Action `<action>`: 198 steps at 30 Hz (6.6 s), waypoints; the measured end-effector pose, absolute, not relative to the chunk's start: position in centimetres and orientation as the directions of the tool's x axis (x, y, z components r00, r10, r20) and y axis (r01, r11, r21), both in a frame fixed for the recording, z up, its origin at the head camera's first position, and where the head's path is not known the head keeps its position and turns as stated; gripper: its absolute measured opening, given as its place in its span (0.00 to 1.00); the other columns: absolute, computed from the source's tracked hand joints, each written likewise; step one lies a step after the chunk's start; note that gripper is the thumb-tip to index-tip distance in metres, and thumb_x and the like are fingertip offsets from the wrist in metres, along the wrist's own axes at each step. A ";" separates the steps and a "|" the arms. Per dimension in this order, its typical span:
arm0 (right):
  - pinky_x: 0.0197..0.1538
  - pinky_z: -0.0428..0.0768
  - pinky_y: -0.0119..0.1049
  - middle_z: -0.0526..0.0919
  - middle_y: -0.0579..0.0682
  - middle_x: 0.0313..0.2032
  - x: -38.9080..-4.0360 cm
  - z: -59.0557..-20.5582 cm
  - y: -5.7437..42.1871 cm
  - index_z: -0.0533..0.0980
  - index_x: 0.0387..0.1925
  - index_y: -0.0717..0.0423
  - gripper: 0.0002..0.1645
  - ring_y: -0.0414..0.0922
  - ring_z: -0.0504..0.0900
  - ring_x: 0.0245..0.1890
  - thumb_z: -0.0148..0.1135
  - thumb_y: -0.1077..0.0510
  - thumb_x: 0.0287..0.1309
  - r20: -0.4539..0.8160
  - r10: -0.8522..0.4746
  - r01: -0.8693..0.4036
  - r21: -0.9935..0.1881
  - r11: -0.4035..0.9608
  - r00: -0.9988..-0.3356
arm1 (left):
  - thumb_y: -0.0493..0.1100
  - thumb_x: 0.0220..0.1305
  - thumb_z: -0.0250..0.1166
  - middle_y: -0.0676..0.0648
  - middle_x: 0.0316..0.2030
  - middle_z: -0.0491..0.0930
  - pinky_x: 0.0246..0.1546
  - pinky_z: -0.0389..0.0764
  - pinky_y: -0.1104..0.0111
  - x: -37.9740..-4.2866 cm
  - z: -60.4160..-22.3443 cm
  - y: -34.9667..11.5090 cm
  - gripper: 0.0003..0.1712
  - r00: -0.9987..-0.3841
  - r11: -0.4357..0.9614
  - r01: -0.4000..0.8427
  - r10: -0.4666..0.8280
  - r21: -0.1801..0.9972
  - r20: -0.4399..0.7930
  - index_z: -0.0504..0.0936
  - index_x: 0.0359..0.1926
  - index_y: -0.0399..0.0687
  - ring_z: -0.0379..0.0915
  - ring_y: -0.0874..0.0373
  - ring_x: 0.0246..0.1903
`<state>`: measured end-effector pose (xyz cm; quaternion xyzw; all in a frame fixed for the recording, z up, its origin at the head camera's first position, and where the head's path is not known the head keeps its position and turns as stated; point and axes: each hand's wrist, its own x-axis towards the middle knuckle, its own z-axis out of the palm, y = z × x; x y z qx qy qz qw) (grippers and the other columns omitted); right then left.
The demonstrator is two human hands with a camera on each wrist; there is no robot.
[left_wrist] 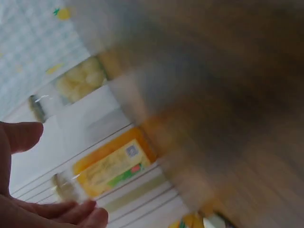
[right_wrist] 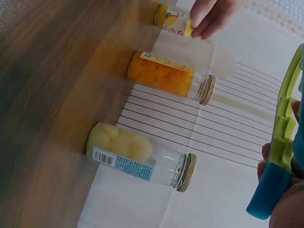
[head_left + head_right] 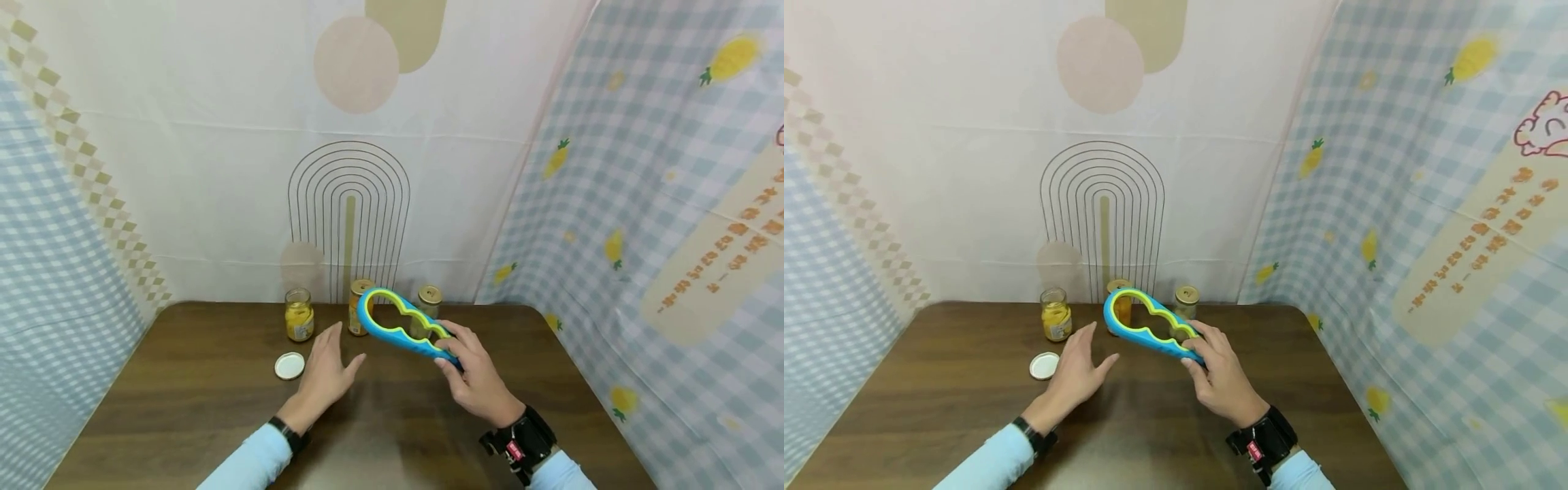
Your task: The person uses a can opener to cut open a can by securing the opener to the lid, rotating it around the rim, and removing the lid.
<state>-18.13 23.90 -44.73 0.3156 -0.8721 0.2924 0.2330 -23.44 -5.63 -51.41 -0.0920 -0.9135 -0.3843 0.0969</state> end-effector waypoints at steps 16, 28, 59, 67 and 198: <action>0.58 0.76 0.47 0.74 0.59 0.72 -18.5 -44.6 23.9 0.79 0.52 0.50 0.12 0.52 0.77 0.63 0.65 0.66 0.72 0.604 -0.394 -0.683 -0.374 0.628 -0.693 | 0.59 0.65 0.77 0.29 0.85 0.43 0.81 0.60 0.39 -30.4 -53.4 -2.8 0.69 -0.996 0.497 0.081 0.018 0.864 0.082 0.41 0.85 0.32 0.44 0.32 0.84; 0.59 0.77 0.50 0.75 0.58 0.72 -18.8 -44.6 23.8 0.79 0.51 0.50 0.11 0.53 0.77 0.64 0.65 0.65 0.72 0.595 -0.385 -0.671 -0.387 0.632 -0.705 | 0.46 0.71 0.72 0.29 0.75 0.68 0.76 0.71 0.40 -32.6 -53.4 -2.4 0.48 -0.993 0.416 0.111 0.006 0.903 0.120 0.57 0.80 0.33 0.66 0.33 0.76; 0.59 0.78 0.51 0.76 0.58 0.71 -19.1 -45.2 23.4 0.79 0.49 0.49 0.12 0.54 0.78 0.65 0.66 0.66 0.70 0.615 -0.388 -0.690 -0.385 0.613 -0.687 | 0.43 0.77 0.64 0.30 0.69 0.75 0.72 0.76 0.41 -33.0 -52.4 -3.2 0.34 -0.996 0.585 0.086 0.030 0.806 0.084 0.66 0.76 0.31 0.73 0.34 0.71; 0.61 0.77 0.50 0.75 0.57 0.72 -19.3 -44.9 23.0 0.79 0.51 0.50 0.11 0.53 0.77 0.65 0.65 0.65 0.72 0.601 -0.394 -0.687 -0.396 0.609 -0.696 | 0.45 0.78 0.65 0.31 0.71 0.74 0.72 0.75 0.41 -33.0 -52.8 -3.5 0.36 -0.996 0.565 0.077 0.005 0.821 0.089 0.65 0.77 0.32 0.72 0.33 0.72; 0.54 0.82 0.38 0.77 0.49 0.68 -18.2 -41.6 22.3 0.80 0.51 0.42 0.07 0.42 0.79 0.59 0.63 0.57 0.77 0.447 -0.535 -0.697 -0.453 0.556 -0.717 | 0.53 0.75 0.69 0.43 0.73 0.75 0.75 0.67 0.35 -20.6 -51.2 -6.8 0.33 -0.870 0.182 0.214 0.483 0.960 0.102 0.72 0.74 0.52 0.68 0.40 0.75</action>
